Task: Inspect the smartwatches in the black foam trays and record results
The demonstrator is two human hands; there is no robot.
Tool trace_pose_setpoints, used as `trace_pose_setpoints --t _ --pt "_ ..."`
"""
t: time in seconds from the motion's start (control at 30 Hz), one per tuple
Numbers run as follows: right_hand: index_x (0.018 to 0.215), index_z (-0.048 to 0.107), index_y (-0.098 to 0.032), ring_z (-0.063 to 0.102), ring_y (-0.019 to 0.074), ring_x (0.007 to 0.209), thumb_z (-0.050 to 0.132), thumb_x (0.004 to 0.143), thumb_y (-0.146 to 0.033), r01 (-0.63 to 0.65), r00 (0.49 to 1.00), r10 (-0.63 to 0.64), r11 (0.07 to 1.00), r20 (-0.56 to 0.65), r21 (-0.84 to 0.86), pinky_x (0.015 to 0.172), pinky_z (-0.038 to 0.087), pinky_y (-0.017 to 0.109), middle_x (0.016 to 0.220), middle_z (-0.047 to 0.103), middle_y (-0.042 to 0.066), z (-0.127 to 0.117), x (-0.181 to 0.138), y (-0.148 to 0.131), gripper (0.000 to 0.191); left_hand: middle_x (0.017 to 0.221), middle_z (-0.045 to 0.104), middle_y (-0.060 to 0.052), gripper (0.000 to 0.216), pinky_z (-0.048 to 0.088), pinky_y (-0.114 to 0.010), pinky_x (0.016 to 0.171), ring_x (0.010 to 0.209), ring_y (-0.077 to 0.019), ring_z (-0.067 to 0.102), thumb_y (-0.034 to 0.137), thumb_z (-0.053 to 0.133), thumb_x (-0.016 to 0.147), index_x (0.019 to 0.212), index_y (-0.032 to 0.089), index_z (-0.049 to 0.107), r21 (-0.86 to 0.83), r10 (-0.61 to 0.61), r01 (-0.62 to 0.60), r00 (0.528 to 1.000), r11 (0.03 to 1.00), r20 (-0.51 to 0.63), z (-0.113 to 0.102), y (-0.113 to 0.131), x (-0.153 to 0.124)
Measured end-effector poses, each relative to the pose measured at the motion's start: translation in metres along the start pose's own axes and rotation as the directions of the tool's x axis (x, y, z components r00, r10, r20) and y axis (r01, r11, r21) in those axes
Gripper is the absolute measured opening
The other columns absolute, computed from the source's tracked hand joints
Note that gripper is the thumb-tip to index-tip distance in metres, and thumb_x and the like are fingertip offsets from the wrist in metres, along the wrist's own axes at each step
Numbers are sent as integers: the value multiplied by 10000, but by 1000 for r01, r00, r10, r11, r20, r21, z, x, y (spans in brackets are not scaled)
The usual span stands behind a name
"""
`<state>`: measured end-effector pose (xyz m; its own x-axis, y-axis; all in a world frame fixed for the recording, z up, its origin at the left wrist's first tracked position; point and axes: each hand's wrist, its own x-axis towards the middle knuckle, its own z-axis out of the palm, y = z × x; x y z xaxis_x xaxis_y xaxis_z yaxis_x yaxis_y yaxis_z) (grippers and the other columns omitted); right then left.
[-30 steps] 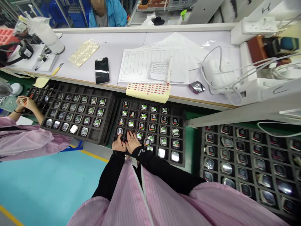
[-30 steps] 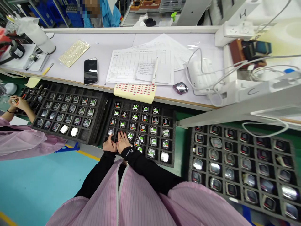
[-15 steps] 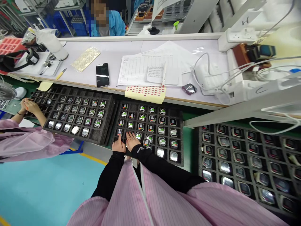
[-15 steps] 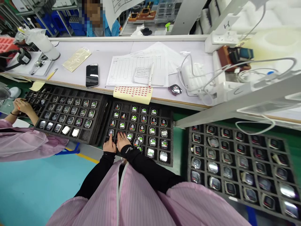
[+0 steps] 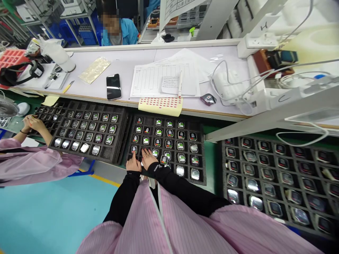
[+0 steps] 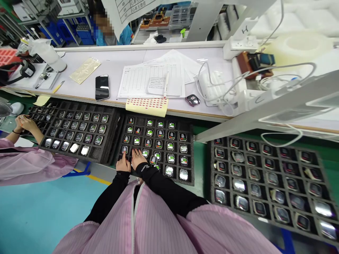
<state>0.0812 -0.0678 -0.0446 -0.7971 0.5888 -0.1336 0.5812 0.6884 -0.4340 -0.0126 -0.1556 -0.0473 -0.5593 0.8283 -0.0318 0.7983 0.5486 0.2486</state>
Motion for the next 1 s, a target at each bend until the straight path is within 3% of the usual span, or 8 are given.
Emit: trace_pose_setpoints --t 0.2,0.4,0.6,0.73,0.83,1.0 --pt "1360 362 94 320 262 1332 375 857 -150 -5 1000 5 1000 20 -9 1149 192 401 1376 419 203 -3 0 -1 560 824 644 -126 590 391 -315 738 778 -214 584 198 410 760 1342 109 457 -14 11 -11 1000 1000 -4 2 0 0" --pt "1362 365 82 318 251 1335 387 862 -146 -12 1000 12 1000 24 9 1149 193 399 1369 424 212 -7 -1 -2 550 814 644 -135 599 393 -317 728 763 -216 585 185 419 749 1337 74 445 -30 8 -8 1000 999 -7 3 0 0" --pt "1368 350 87 304 249 1343 404 861 -152 -30 997 28 999 75 23 1154 178 389 1378 409 217 -11 1 -3 563 824 643 -144 485 411 -335 758 784 -226 601 175 427 753 1220 82 519 -53 1 -3 1000 999 -28 3 -2 -1" --pt "1381 325 83 409 240 1276 370 870 -155 -68 994 61 994 85 90 1134 227 389 1295 500 220 -19 7 0 565 841 646 -149 402 416 -350 781 796 -233 609 180 431 759 1132 89 550 -62 0 -3 999 998 -43 4 -2 -2" --pt "1411 273 60 501 210 1181 336 868 -139 -48 999 46 986 14 160 1127 246 359 1227 563 190 -28 13 3 582 858 649 -144 383 415 -348 788 804 -228 614 187 421 775 1123 90 550 -66 -1 -3 998 998 -56 6 -1 -3" --pt "1449 158 37 395 190 1278 335 832 -112 38 992 -9 974 -128 225 1159 182 379 1337 484 149 -32 24 3 659 785 646 -105 366 409 -329 743 744 -213 612 203 432 784 1108 97 566 -42 30 -35 994 999 -103 7 -1 -3"
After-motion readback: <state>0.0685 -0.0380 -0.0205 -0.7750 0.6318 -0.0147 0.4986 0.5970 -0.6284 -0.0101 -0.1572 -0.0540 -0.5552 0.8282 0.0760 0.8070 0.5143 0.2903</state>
